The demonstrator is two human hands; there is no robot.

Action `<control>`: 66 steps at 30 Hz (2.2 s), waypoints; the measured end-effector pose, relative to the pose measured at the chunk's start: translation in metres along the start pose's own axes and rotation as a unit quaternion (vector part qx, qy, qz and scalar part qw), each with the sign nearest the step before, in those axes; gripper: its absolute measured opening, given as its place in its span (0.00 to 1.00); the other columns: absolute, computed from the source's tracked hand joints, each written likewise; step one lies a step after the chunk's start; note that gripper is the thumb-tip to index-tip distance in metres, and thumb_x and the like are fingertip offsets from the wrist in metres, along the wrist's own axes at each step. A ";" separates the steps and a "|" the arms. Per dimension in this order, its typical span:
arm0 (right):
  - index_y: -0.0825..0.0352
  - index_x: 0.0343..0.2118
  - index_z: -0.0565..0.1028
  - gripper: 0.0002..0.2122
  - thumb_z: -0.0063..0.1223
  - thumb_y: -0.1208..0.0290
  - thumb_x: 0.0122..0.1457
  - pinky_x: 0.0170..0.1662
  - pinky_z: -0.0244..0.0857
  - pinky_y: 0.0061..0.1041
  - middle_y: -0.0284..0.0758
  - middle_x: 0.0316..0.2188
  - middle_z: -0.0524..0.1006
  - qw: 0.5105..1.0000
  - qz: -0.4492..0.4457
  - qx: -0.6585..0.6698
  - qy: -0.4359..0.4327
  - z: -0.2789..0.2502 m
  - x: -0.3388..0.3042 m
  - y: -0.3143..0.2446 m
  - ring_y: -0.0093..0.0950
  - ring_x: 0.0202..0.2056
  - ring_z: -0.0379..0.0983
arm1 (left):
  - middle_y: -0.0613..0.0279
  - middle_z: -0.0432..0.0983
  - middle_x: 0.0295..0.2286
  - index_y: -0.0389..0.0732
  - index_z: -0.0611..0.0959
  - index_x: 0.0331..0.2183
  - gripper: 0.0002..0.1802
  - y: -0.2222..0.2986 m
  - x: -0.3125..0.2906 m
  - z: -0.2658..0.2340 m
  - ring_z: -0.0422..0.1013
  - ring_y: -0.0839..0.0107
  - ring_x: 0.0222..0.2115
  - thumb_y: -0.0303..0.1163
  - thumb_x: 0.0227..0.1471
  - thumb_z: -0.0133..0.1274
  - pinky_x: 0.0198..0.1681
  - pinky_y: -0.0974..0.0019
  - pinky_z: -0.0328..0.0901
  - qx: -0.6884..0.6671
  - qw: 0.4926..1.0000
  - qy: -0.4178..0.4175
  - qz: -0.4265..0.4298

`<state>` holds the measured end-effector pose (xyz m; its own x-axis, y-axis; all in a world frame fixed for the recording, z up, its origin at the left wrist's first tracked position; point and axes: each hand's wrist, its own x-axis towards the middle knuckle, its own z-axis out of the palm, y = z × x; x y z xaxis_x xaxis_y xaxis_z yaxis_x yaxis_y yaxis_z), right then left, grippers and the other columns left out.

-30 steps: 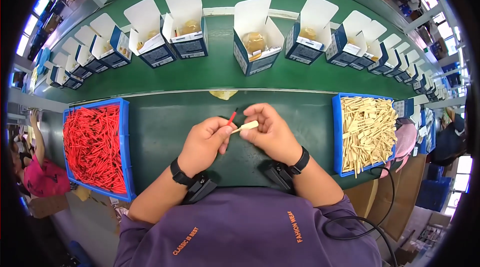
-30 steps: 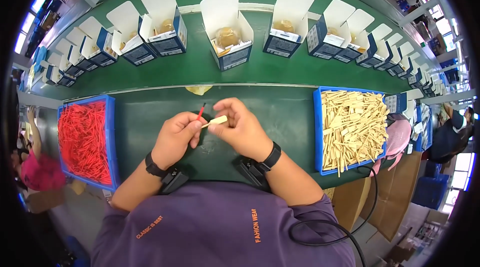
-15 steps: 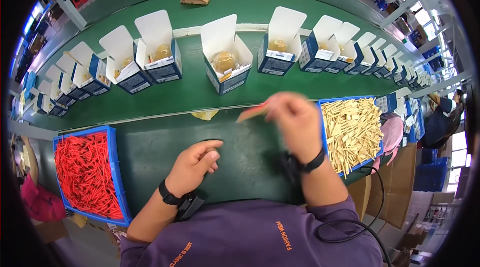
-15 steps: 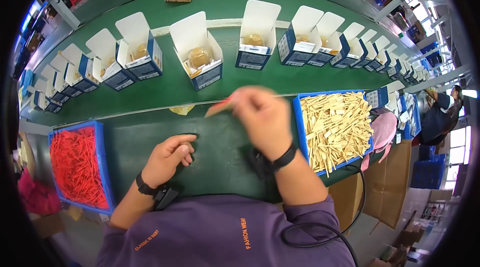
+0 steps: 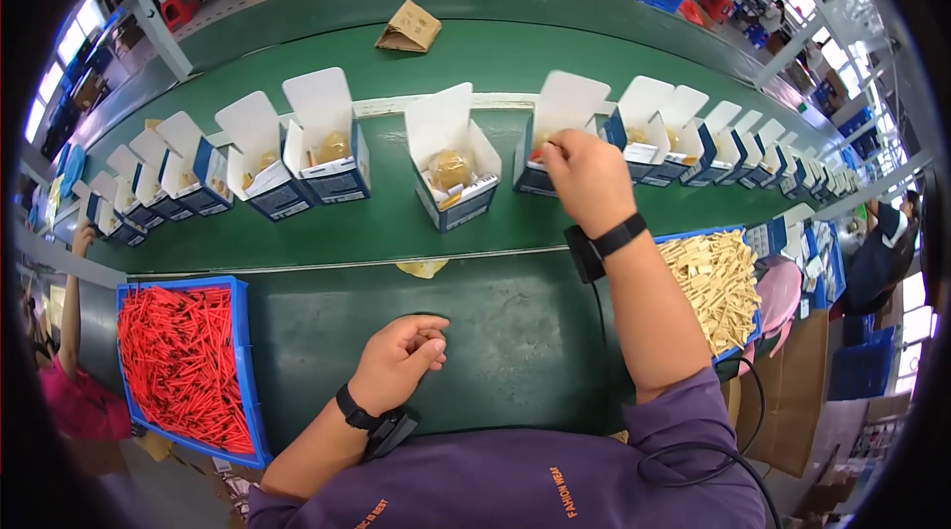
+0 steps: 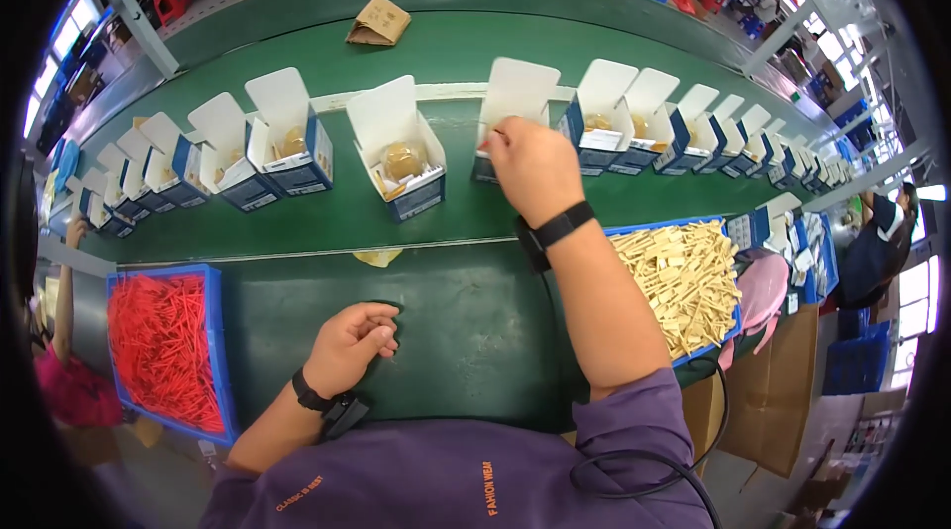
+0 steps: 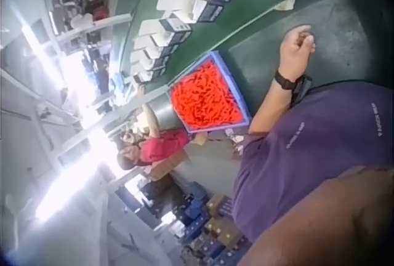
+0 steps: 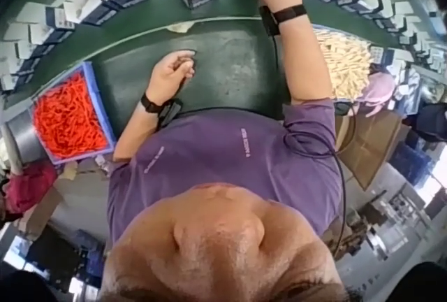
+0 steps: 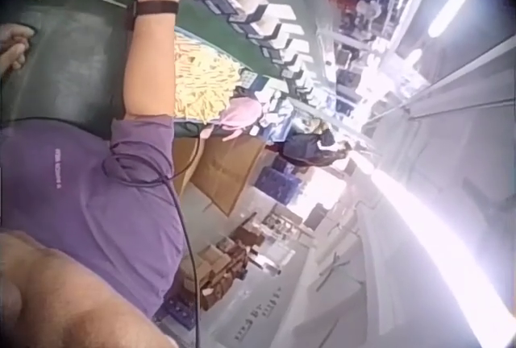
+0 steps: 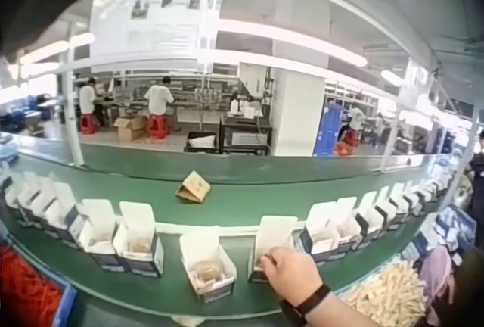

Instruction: The person picks up a red stick and a wooden stick, joins them together, and places the assembled piece into a box on the conveyor belt, repeating the process.

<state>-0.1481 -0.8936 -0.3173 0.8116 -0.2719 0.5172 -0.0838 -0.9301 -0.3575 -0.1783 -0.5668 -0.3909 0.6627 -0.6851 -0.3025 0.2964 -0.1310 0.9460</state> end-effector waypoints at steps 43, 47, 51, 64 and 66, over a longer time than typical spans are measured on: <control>0.68 0.27 0.80 0.07 0.56 0.71 0.54 0.33 0.71 0.40 0.48 0.25 0.79 0.986 -0.015 -0.031 -0.163 0.001 0.035 0.008 0.46 0.29 0.77 | 0.52 0.76 0.35 0.35 0.82 0.42 0.16 0.049 -0.161 -0.150 0.74 0.58 0.37 0.24 0.47 0.61 0.43 0.61 0.70 0.517 0.758 0.396 0.033; 0.67 0.25 0.81 0.08 0.53 0.70 0.52 0.36 0.71 0.44 0.50 0.25 0.78 0.956 -0.160 -0.126 -0.214 0.012 0.052 0.002 0.49 0.30 0.77 | 0.48 0.76 0.36 0.35 0.81 0.41 0.22 0.041 -0.168 -0.173 0.72 0.48 0.41 0.21 0.38 0.63 0.46 0.56 0.68 0.638 0.697 0.325 0.036; 0.67 0.28 0.82 0.08 0.54 0.70 0.51 0.39 0.72 0.43 0.50 0.28 0.79 0.952 -0.107 -0.127 -0.256 0.013 0.074 0.004 0.49 0.32 0.77 | 0.49 0.76 0.34 0.36 0.82 0.36 0.17 0.036 -0.169 -0.185 0.74 0.50 0.39 0.19 0.38 0.62 0.44 0.56 0.69 0.611 0.726 0.315 0.020; 0.62 0.28 0.81 0.07 0.56 0.65 0.54 0.34 0.72 0.41 0.41 0.22 0.79 0.982 -0.100 -0.012 -0.162 -0.005 0.020 0.025 0.44 0.28 0.77 | 0.52 0.72 0.25 0.35 0.76 0.27 0.09 0.019 -0.154 -0.170 0.71 0.55 0.28 0.16 0.39 0.58 0.33 0.56 0.66 0.601 0.703 0.380 0.003; 0.62 0.27 0.80 0.07 0.56 0.66 0.54 0.33 0.71 0.41 0.41 0.22 0.79 0.977 -0.121 -0.031 -0.175 -0.005 0.024 0.025 0.44 0.28 0.77 | 0.53 0.71 0.23 0.35 0.76 0.28 0.10 0.015 -0.150 -0.177 0.71 0.57 0.26 0.15 0.39 0.56 0.31 0.57 0.65 0.593 0.710 0.380 0.002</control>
<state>-0.1334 -0.9246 -0.3093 0.9593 0.0484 0.2784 0.1085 -0.9727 -0.2050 -0.1515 -0.3390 -0.3519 0.9752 -0.1621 0.1508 -0.1955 -0.9500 0.2436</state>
